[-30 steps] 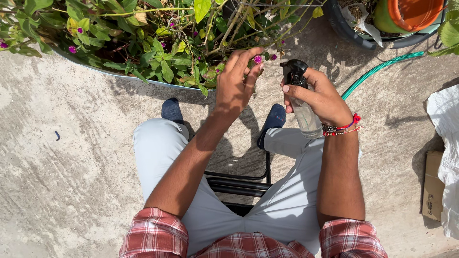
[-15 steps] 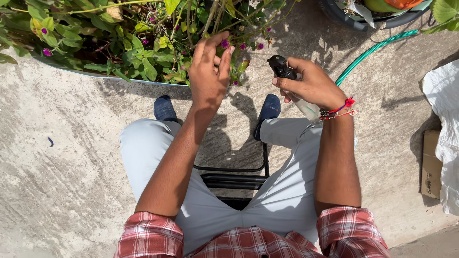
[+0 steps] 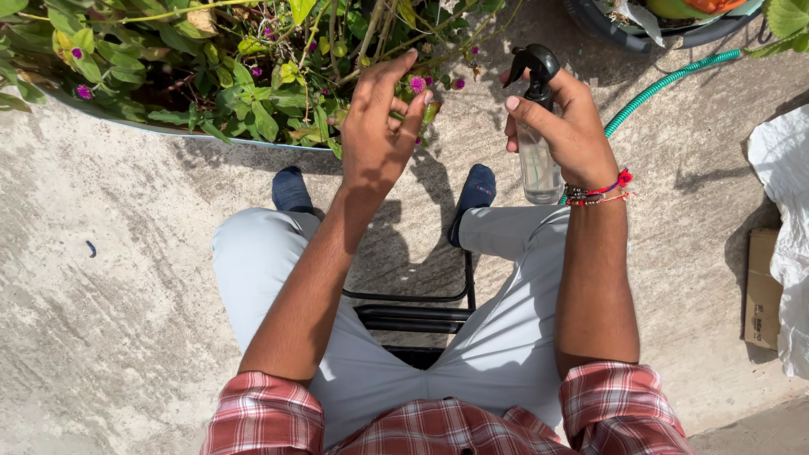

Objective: The person sprays water from a spray bottle onto a plant in a blue container, touches the leaves and small flowers, and unscrews the spray nozzle from the bottle.

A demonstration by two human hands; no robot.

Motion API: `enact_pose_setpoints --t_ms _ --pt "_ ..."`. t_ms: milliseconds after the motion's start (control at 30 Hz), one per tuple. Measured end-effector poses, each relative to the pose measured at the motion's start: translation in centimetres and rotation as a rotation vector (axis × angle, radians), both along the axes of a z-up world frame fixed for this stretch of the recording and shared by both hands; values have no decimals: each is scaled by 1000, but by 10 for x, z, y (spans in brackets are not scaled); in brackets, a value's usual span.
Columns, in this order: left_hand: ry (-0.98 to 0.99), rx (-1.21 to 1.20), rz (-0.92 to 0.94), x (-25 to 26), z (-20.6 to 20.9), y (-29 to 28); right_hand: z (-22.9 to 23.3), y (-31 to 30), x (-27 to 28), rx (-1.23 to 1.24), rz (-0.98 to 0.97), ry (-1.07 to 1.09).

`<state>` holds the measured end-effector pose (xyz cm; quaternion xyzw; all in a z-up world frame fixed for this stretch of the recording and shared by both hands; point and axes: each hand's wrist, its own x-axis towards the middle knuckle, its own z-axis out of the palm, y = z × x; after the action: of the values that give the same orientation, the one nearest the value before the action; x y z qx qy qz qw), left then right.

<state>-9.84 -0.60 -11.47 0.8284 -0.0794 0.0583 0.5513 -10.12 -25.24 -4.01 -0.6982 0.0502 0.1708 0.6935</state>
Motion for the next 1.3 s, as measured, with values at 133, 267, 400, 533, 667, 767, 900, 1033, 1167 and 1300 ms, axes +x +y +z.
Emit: enact_pose_setpoints --t_ms 133,267,400,533,667,767,900,1033,1167,1300 --pt "-146 96 -64 -8 11 2 -3 7 0 90 -57 -71" --pt "-343 96 43 -14 17 14 4 13 -2 49 -5 -222" --pt "-207 59 211 -5 20 36 4 24 -3 57 -24 -241" --pt "-171 95 221 5 19 48 9 36 -5 -28 55 -225" --pt "-407 280 64 -10 21 33 19 38 -4 -84 198 -273" --pt "-454 351 -6 -17 24 31 17 36 -6 -47 157 -187" --pt "-470 346 8 -20 35 46 12 37 -5 -18 -27 -161" --pt "-560 334 109 -33 49 63 22 47 -3 55 9 -194" --pt "-302 110 344 -35 41 93 28 74 -7 82 56 -189" --pt "-93 -86 440 -29 15 133 38 106 -12 -63 125 -232"
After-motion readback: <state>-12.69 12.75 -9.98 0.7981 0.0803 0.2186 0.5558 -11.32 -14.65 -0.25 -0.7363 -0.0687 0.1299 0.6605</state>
